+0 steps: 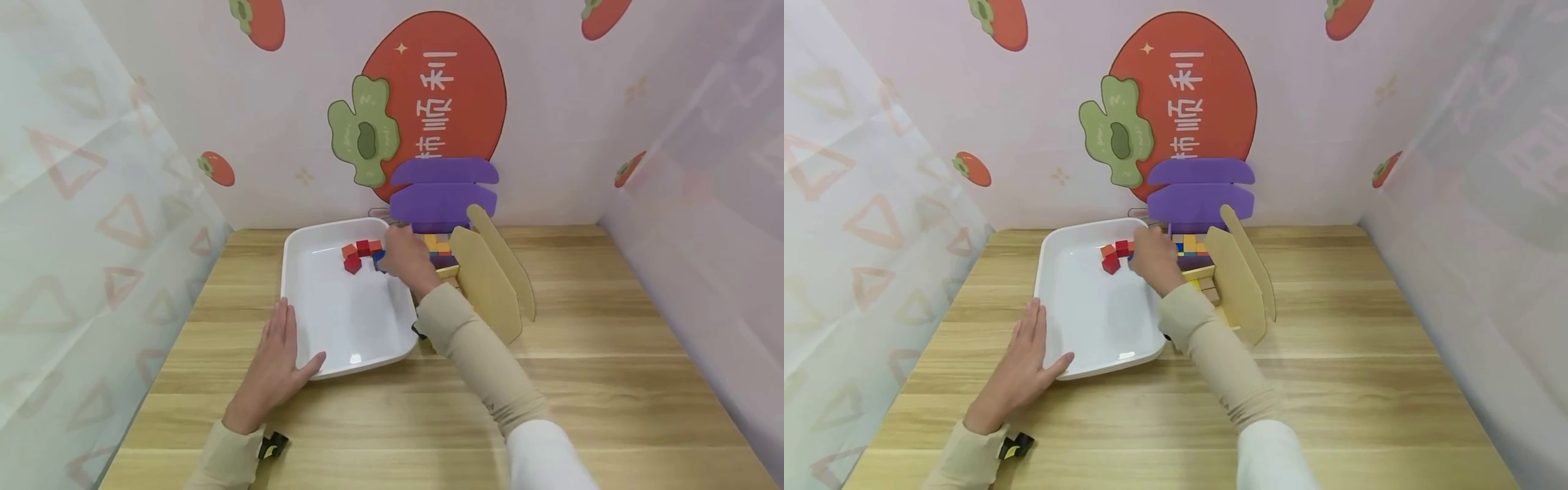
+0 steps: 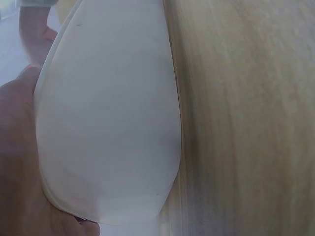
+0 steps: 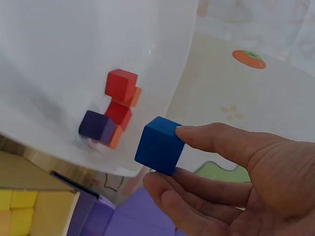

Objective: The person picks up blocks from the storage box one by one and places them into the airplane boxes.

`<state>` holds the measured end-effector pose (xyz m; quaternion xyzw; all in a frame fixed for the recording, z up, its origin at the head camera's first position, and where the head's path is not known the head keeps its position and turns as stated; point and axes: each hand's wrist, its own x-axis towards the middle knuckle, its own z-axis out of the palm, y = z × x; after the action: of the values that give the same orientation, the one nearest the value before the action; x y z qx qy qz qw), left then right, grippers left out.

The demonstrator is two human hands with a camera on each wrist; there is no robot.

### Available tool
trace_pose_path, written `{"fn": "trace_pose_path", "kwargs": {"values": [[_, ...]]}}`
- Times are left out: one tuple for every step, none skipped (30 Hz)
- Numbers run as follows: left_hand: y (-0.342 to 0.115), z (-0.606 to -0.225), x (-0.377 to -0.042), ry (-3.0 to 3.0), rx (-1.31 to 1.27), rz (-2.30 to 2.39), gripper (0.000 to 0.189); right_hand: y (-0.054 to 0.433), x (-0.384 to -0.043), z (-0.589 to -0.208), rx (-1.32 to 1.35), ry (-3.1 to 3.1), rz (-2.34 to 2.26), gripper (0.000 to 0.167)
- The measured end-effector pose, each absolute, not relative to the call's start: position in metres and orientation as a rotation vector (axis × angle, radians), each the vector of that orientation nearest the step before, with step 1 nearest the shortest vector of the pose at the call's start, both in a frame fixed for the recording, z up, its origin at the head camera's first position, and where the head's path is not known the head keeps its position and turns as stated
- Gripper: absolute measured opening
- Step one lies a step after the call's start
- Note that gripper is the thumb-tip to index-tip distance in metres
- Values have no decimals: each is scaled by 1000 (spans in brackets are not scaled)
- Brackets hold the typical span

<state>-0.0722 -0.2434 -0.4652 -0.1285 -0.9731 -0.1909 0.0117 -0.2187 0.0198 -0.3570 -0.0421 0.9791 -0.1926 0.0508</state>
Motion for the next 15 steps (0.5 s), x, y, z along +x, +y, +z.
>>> {"fn": "trace_pose_path", "kwargs": {"values": [[-243, -465, -72, -3035, -402, -593, 110, 26, -215, -353, -98, 2974, -606, 40], [-243, -465, -72, -3037, -402, -594, 110, 32, -211, -350, -69, 2974, -618, 40], [-244, -465, -73, -3039, -403, -592, 110, 39, -206, -347, -46, 2974, -621, 40], [-244, -466, -73, -3044, -403, -592, 110, 45, -202, -345, -23, 2976, -631, 39], [-244, -466, -73, -3048, -402, -589, 110, 51, -198, -343, -2, 2978, -633, 37], [-244, -466, -73, -3050, -402, -588, 110, 57, -193, -342, 8, 2982, -627, 36], [-244, -466, -73, -3052, -401, -590, 110, 63, -189, -341, 15, 2986, -626, 35], [-244, -466, -73, -3052, -403, -590, 110, 69, -184, -341, 23, 2987, -624, 36], [-244, -467, -73, -3051, -404, -591, 110, 75, -179, -341, 26, 2994, -626, 40], [-245, -467, -73, -3049, -405, -592, 110, 80, -175, -341, 30, 2994, -631, 40], [-245, -466, -73, -3045, -407, -594, 110, 85, -170, -342, 35, 2990, -639, 38], [-245, -466, -73, -3041, -410, -598, 110, 90, -166, -343, 38, 2985, -651, 35], [-244, -466, -73, -3039, -412, -601, 110, 94, -161, -345, 49, 2981, -659, 31], [-244, -466, -73, -3037, -415, -600, 110, 98, -157, -347, 63, 2970, -683, 28], [-244, -466, -74, -3037, -416, -602, 110, 102, -153, -349, 66, 2962, -701, 27]]}}
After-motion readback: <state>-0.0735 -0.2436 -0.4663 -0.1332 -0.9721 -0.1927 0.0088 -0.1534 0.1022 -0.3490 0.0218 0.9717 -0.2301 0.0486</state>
